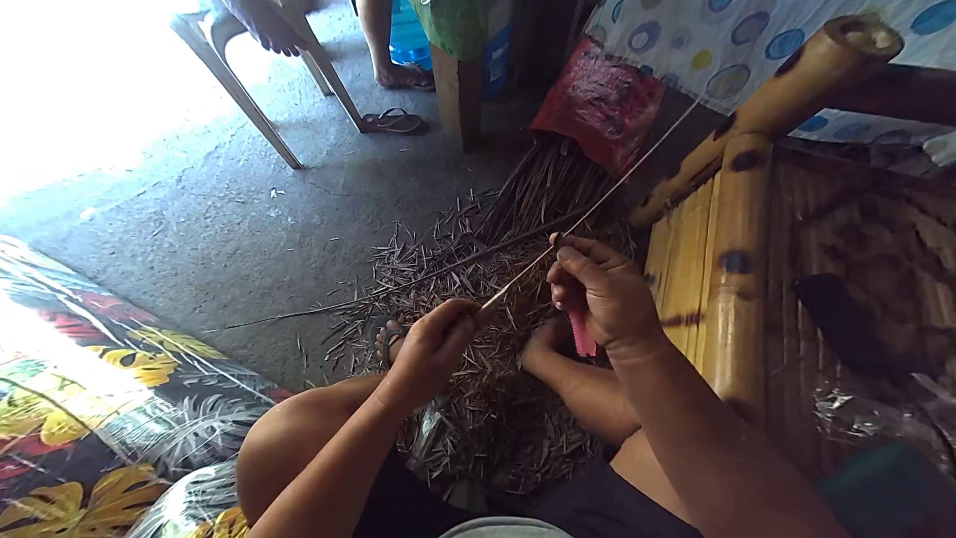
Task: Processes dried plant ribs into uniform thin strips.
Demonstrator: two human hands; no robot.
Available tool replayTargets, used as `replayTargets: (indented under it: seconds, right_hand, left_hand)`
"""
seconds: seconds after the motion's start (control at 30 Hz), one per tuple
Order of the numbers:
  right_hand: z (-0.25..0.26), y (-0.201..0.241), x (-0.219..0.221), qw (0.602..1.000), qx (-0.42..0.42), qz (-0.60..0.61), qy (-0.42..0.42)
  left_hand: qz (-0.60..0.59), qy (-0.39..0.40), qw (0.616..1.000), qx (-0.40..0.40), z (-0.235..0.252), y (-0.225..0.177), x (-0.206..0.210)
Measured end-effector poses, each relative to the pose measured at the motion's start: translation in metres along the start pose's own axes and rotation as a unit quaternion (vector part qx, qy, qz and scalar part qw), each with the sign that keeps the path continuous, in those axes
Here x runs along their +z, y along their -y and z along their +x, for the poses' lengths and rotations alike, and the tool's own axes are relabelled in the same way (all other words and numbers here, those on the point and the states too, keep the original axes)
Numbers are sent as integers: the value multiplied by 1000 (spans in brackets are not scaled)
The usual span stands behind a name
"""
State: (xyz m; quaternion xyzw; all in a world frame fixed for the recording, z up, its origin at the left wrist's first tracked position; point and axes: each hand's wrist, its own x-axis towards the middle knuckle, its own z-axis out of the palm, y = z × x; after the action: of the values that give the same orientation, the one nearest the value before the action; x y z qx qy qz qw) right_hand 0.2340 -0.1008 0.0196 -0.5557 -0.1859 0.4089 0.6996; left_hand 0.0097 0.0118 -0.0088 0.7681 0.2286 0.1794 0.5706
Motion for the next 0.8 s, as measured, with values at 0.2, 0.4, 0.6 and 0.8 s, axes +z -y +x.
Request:
replayTargets:
  seconds: [0.2,0.4,0.6,0.8]
  right_hand:
    - [-6,-12,6,996,53,-21,67]
    - [24,22,-29,998,-12,8,-56]
    - [-12,-19,14,991,89,-28,93]
    - [-3,-6,3,986,47,-58,149]
  left_hand:
    - [54,13,998,-12,-1,4,0]
    - [117,-2,993,-34,0,5,3]
    - [93,-40,995,25,2,9,6]
    - [-54,-4,998,-37,4,-6,2]
